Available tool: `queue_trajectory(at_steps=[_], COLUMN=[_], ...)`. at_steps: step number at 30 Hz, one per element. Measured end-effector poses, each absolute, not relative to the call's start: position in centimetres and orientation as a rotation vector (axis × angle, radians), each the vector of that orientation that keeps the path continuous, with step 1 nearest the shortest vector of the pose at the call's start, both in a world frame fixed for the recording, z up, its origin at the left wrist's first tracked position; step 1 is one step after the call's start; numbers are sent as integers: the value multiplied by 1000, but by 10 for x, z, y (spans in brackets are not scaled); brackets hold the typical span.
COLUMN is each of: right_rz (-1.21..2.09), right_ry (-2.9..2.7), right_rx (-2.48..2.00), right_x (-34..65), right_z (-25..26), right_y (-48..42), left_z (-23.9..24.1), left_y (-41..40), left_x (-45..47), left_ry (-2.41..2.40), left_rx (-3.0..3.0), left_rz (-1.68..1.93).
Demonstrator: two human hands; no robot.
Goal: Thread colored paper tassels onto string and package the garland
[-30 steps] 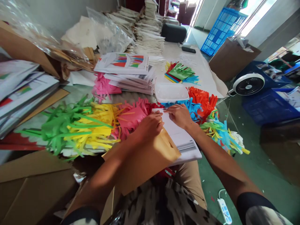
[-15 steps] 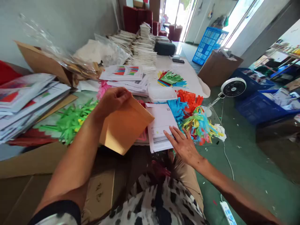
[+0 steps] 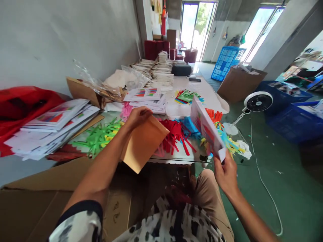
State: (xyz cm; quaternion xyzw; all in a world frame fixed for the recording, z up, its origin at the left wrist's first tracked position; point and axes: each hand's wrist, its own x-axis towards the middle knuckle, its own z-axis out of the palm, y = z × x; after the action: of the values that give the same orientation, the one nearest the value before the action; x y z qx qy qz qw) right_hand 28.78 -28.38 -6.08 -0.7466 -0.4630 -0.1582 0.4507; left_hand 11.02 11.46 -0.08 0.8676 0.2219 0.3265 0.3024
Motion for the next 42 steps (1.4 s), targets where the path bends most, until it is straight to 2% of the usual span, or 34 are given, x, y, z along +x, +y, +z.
queue_trajectory(at_steps=[8,11,18,26,33,37,42], right_rz=[-297,-166,236,283,152,-4,-356], right_ry=[-1678,-1652,-1217,-850,-968,-1182,-1161], right_rx=[-1974,-1953,-1494,-1430,-1517,-1588,-1640], right_x=[286,274,238,244,253,255,248], right_z=[-100,-87,6,12,12,10,4], right_y=[-240,-227,-207,-221,-233,-236,-237], left_z=[46,55,49,54,61,52,46], left_y=[68,41,-23,-48,-54,-65,-74], left_x=[67,58,86,118,129,131,134], left_ry=[628,579,360,283,325,335,397], left_rx=[2169,2132,2178,1965,1817,1805,1707], left_rz=[1388,1457,1247,945,550,543,519])
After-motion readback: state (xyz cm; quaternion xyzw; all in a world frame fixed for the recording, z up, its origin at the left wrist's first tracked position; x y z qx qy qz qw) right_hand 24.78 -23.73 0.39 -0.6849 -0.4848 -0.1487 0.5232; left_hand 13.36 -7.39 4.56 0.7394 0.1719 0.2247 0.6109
